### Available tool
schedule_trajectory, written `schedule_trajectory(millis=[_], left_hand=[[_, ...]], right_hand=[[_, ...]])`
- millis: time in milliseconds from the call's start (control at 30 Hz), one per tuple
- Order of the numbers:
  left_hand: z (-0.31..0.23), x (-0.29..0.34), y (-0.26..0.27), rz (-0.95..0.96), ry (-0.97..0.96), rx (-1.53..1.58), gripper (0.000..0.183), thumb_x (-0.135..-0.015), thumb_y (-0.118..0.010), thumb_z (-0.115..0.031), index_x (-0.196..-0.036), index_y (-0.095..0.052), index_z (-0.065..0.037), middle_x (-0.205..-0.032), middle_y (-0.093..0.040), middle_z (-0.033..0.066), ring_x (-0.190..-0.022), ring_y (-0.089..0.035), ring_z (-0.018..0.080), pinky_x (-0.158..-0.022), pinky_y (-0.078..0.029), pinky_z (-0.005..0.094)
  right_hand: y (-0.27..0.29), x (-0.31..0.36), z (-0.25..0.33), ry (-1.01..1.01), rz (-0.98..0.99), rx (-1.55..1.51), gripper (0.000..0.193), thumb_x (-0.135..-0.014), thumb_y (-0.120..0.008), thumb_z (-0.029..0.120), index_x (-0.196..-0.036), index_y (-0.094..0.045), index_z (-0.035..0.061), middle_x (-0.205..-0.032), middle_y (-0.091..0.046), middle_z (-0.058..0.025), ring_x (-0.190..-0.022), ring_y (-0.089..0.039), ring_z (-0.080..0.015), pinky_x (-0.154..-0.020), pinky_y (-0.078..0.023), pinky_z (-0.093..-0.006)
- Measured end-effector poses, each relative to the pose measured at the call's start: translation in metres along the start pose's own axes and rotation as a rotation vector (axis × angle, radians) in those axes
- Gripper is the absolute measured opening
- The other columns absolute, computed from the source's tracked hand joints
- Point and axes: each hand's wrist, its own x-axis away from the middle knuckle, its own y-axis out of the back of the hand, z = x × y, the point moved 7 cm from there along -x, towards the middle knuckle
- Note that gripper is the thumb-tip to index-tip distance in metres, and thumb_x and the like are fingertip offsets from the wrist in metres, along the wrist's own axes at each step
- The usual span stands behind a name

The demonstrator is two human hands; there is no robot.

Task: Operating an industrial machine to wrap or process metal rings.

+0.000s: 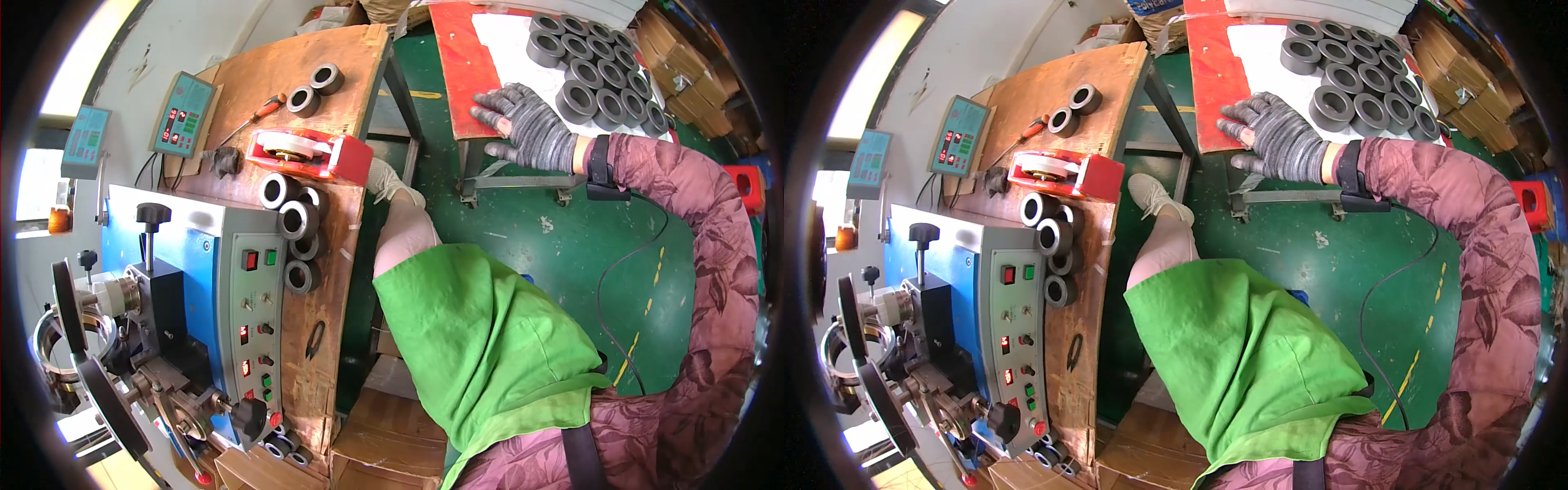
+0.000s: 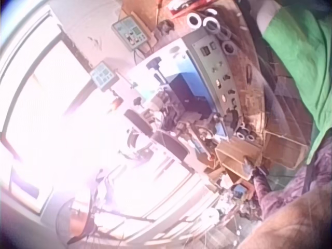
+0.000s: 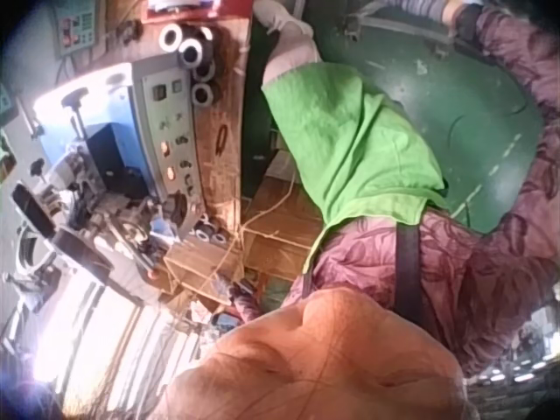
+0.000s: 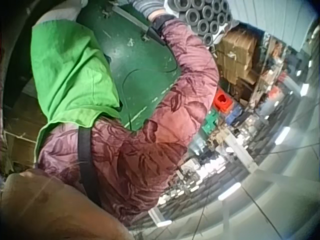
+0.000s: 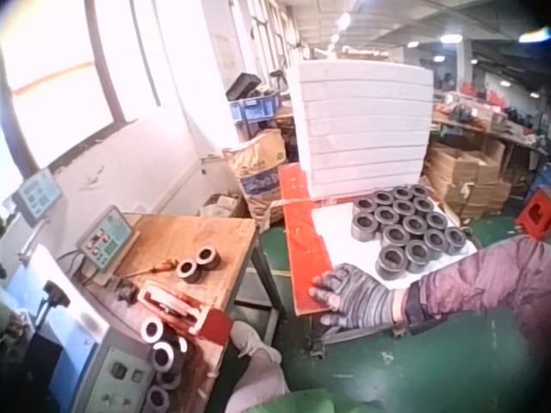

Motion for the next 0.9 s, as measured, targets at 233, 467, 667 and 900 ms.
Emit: schedule_trajectory(millis=[233,467,667,900], left_hand=[[0.060,-0.032,0.012,-0.044,-0.146,0.294,0.062,-0.081,-0.059,-0.053,-0.113,-0.062,0.000,-0.099,-0.066,0.0229,-0.084,-0.064,0.0331,-0.074,-0.049,0.0434],[-0.006,0.002,0.043,-0.543,-0.245,0.546,0.044,-0.081,-0.067,-0.026,-0.114,-0.059,0.002,-0.097,-0.066,0.0141,-0.088,-0.061,0.0248,-0.080,-0.046,0.0377],[-0.185,0.136,0.091,-0.824,-0.785,0.590,0.048,-0.071,-0.077,-0.021,-0.112,-0.058,-0.002,-0.111,-0.058,0.0163,-0.106,-0.054,0.0324,-0.091,-0.044,0.0397],[-0.303,0.158,0.099,-0.567,-0.899,0.283,0.098,-0.059,-0.078,-0.046,-0.138,-0.036,-0.008,-0.148,-0.027,0.0149,-0.138,-0.021,0.0371,-0.112,-0.009,0.0543]], right_hand=[[0.004,-0.026,0.029,0.068,-0.157,-0.103,0.057,-0.078,-0.064,0.033,-0.125,-0.049,0.0036,-0.128,-0.049,-0.0162,-0.118,-0.045,-0.0322,-0.103,-0.032,-0.0457],[-0.002,-0.004,0.008,0.063,-0.145,-0.043,0.065,-0.073,-0.063,0.034,-0.127,-0.046,0.0030,-0.131,-0.045,-0.0153,-0.119,-0.041,-0.0331,-0.105,-0.027,-0.0461],[0.003,-0.005,0.024,-0.016,-0.101,-0.120,0.066,-0.071,-0.064,0.035,-0.127,-0.048,0.0029,-0.133,-0.043,-0.0162,-0.123,-0.037,-0.0349,-0.107,-0.024,-0.0491],[0.055,-0.043,0.289,0.782,-0.175,-0.524,0.054,-0.072,-0.066,0.038,-0.115,-0.058,0.0063,-0.122,-0.054,-0.0139,-0.115,-0.048,-0.0327,-0.099,-0.035,-0.0461]])
